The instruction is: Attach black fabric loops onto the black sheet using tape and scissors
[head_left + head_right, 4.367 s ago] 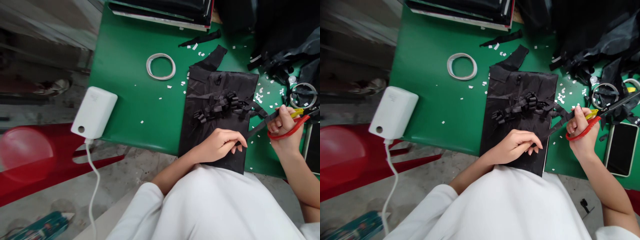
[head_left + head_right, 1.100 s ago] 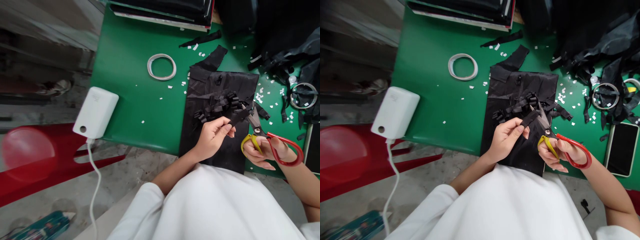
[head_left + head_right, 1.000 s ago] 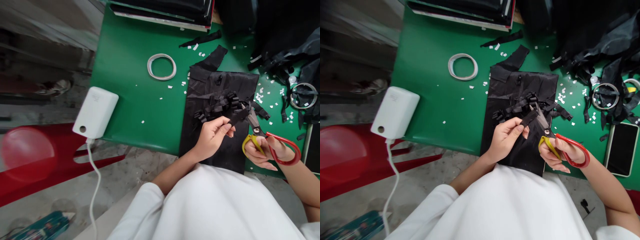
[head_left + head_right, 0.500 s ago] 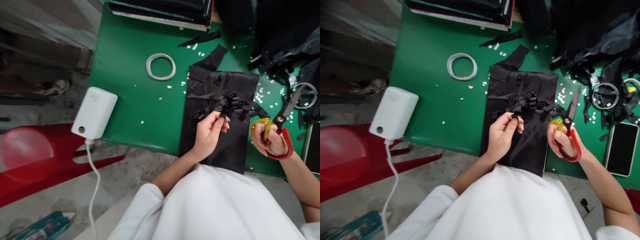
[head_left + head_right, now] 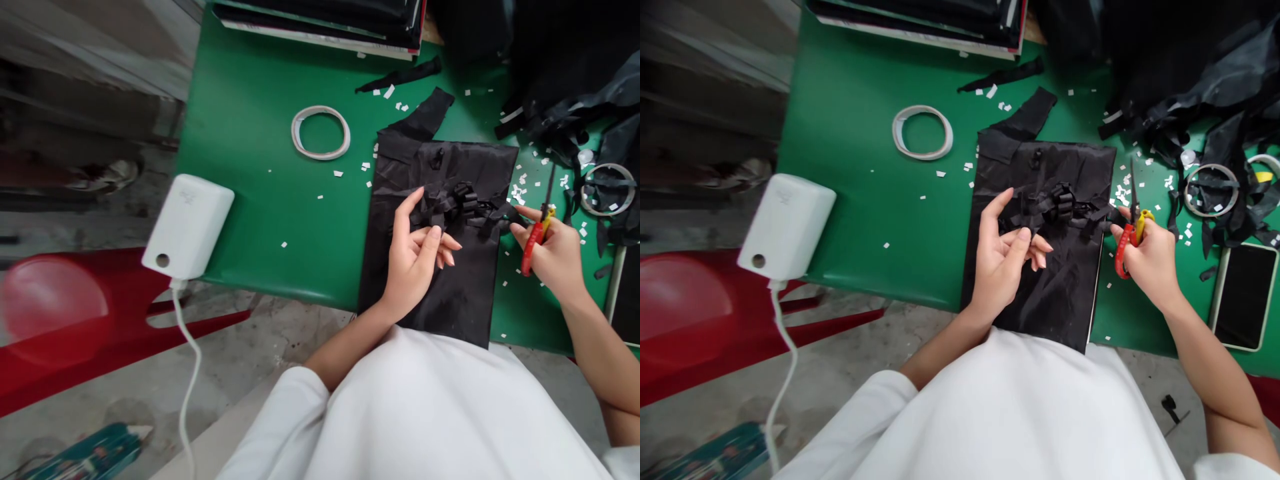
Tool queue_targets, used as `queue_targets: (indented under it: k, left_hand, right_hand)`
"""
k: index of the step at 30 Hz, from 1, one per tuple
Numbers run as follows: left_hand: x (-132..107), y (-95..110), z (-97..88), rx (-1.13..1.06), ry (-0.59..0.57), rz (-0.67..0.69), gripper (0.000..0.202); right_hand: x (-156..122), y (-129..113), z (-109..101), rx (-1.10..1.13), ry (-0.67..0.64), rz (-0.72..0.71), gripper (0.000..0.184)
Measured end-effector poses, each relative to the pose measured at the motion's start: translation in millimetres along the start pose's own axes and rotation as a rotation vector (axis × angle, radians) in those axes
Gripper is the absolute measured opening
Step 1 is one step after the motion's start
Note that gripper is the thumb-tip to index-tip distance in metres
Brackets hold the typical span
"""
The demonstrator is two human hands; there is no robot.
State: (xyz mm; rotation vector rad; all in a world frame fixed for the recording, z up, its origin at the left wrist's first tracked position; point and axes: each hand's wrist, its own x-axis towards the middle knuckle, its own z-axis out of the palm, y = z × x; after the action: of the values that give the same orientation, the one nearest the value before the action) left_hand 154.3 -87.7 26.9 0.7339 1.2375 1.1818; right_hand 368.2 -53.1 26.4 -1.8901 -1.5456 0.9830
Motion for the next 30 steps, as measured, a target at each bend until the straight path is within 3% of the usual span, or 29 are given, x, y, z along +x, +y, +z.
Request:
queue_targets:
  k: [4, 8, 13, 17, 20, 25, 30]
  left_hand:
    - [-1.6, 2.6, -0.6, -0.021, -0.083, -0.075, 0.064]
    - [-5.3, 1.7, -2.0, -0.018, -0.124, -0.061, 0.049]
    - [-10.5, -8.5, -6.4, 0.026, -0.080, 0.191, 0.026]
    - [-12.1, -13.8, -9.5, 0.119, -0.050, 0.412, 0.021]
    - [-11.2, -10.9, -8.2, 0.243, -0.056, 0.528, 0.018]
    - [-7.3, -3.5, -1.3, 0.416, -0.153, 0.648, 0.009]
    - [-5.4, -5.5, 2.9, 0.527, -0.312, 0.714, 0.027]
  right_hand:
    - [2.5, 0.0, 2.9, -0.062, 0.023, 0.023, 0.019]
    - [2.7, -0.3, 3.0, -0.005, 0.056, 0.093, 0.017]
    - [-0.2, -0.6, 3.2, 0.163, 0.135, 0.117, 0.019]
    - [-5.5, -5.0, 2.5, 0.431, 0.139, 0.050, 0.020]
    - [-11.6, -12.0, 0.9, 0.630, 0.051, 0.043, 0.019]
    - [-22.3, -19.7, 1.0, 0.905, -0.219, 0.175, 0.019]
    - [-31.9, -18.3, 10.1, 0.992, -0.388, 0.257, 0.018]
